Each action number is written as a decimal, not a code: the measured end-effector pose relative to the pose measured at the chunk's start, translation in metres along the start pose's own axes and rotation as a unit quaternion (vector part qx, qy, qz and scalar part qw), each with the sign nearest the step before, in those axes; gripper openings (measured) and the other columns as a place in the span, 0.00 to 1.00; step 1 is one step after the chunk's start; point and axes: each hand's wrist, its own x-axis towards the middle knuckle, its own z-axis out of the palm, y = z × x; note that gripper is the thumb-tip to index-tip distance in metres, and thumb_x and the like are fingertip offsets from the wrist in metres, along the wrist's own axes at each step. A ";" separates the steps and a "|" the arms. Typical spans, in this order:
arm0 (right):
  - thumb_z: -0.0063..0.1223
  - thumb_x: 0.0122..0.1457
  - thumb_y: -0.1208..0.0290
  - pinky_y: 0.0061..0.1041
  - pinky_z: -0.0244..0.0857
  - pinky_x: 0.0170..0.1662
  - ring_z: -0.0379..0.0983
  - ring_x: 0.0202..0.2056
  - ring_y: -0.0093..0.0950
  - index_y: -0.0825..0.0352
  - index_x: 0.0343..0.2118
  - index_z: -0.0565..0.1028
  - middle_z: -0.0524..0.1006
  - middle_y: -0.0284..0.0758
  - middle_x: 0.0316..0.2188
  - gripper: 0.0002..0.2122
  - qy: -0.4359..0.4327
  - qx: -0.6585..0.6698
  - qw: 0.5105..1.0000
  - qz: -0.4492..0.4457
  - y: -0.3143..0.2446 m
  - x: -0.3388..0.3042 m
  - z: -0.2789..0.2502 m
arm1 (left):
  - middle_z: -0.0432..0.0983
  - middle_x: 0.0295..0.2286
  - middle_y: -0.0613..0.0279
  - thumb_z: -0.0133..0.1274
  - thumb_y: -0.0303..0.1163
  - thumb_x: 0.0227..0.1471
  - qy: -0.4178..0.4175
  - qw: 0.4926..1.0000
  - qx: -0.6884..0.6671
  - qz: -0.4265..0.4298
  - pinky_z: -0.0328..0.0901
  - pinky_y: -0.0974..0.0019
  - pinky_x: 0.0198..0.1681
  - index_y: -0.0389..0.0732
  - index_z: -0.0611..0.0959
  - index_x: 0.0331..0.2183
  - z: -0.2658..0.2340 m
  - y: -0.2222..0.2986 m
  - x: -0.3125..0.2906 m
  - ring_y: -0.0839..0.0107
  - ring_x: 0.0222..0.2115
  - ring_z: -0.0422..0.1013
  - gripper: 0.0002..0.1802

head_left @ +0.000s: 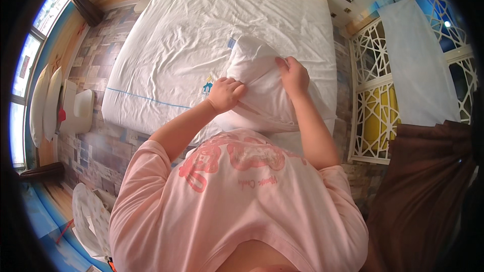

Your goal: The person inserts a pillow into a pillowcase on a bed. They open the case, insert the pillow, and adjust the fabric to fit the pillow before placing it on the bed.

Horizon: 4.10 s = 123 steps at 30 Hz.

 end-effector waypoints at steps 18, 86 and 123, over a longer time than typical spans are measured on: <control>0.50 0.62 0.49 0.44 0.68 0.37 0.77 0.34 0.47 0.65 0.29 0.76 0.80 0.44 0.28 0.20 -0.017 -0.048 0.998 0.028 -0.009 0.025 0.020 | 0.75 0.30 0.70 0.56 0.31 0.41 -0.081 0.993 -0.028 0.085 0.64 0.59 0.47 0.49 0.79 0.36 0.014 -0.001 0.000 0.66 0.35 0.72 0.15; 0.54 0.58 0.63 0.38 0.64 0.48 0.76 0.37 0.35 0.58 0.29 0.79 0.79 0.31 0.28 0.06 -0.168 -0.146 0.948 -0.228 0.066 -0.110 -0.026 | 0.80 0.36 0.61 0.62 0.39 0.49 -0.058 0.996 -0.043 -0.049 0.63 0.55 0.48 0.45 0.83 0.39 0.062 0.041 0.169 0.57 0.40 0.75 0.15; 0.67 0.46 0.44 0.38 0.70 0.48 0.78 0.43 0.43 0.61 0.50 0.77 0.81 0.43 0.40 0.32 -0.182 -0.038 0.983 0.004 0.037 0.009 -0.026 | 0.72 0.40 0.54 0.73 0.29 0.33 0.082 0.985 -0.136 -0.073 0.68 0.56 0.43 0.41 0.81 0.38 -0.015 -0.023 0.018 0.54 0.42 0.70 0.26</control>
